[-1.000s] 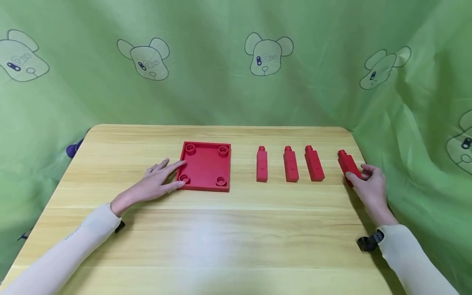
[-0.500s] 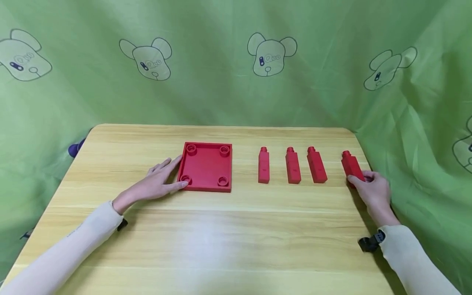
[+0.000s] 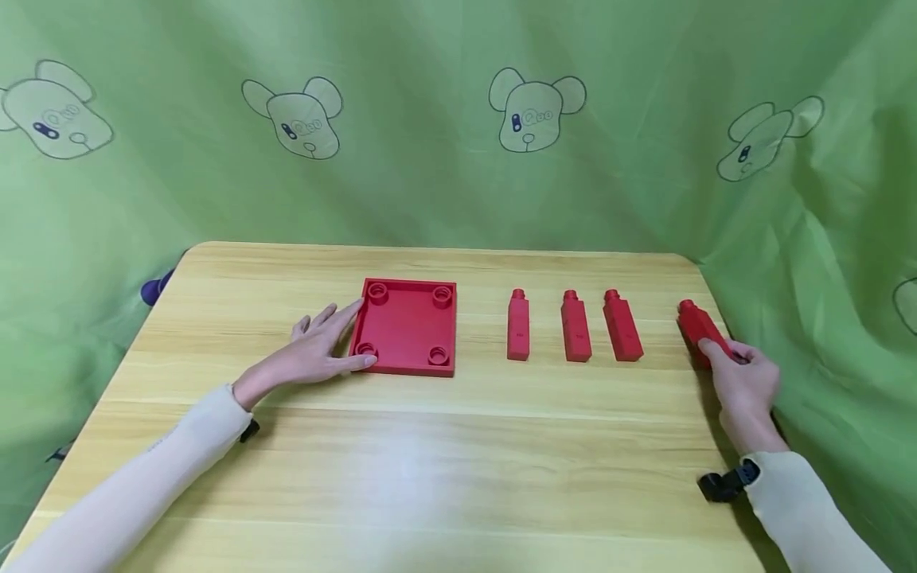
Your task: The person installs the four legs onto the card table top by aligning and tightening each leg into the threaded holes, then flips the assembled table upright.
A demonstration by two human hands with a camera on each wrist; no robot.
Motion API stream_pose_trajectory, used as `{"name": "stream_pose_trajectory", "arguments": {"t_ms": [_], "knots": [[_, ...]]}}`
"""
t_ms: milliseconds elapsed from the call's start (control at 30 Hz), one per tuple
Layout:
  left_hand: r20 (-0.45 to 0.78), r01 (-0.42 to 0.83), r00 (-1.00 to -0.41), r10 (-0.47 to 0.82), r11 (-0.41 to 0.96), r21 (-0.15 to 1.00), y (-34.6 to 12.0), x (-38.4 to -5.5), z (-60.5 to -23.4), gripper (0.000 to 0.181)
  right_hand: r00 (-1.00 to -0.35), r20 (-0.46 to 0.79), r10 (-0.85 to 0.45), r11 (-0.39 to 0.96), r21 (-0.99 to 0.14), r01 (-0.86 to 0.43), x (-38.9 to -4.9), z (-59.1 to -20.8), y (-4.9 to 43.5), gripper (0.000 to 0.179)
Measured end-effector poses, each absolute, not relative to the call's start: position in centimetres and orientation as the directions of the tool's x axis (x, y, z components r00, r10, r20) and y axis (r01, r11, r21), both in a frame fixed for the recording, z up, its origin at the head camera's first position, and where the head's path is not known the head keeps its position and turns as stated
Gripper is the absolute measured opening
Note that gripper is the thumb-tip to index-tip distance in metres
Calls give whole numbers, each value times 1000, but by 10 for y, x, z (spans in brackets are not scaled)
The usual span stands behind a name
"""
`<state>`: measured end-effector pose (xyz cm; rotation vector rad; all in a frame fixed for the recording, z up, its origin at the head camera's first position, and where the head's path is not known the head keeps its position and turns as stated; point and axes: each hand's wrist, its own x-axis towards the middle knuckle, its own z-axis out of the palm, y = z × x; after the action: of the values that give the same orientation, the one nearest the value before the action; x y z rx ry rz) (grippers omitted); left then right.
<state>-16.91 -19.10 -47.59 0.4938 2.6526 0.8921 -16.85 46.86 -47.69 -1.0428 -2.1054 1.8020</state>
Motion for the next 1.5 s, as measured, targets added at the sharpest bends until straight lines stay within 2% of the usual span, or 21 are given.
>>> {"name": "stream_pose_trajectory", "arguments": {"t_ms": [300, 567, 767, 1067, 1300, 1500], "knots": [[-219, 217, -900, 378, 821, 528, -190, -177, -470, 117, -728, -259, 635, -136, -965, 225, -168, -472, 456, 21], [-271, 178, -907, 323, 875, 450, -183, -177, -462, 120, -817, -205, 539, -290, -956, 48, -162, -458, 445, 24], [-276, 188, -906, 321, 889, 417, -180, -178, -462, 121, -830, -164, 532, -354, -934, -43, -159, -443, 434, 24], [-268, 219, -898, 348, 884, 413, -189, -177, -457, 115, -881, -185, 435, -544, -834, -93, -154, -429, 396, 16], [-263, 232, -894, 364, 876, 423, -190, -178, -454, 115, -910, -152, 386, -574, -811, -108, -154, -420, 369, 13], [-251, 252, -891, 377, 873, 417, -193, -176, -453, 115, -935, -90, 343, -544, -830, -119, -154, -415, 340, 11]]}}
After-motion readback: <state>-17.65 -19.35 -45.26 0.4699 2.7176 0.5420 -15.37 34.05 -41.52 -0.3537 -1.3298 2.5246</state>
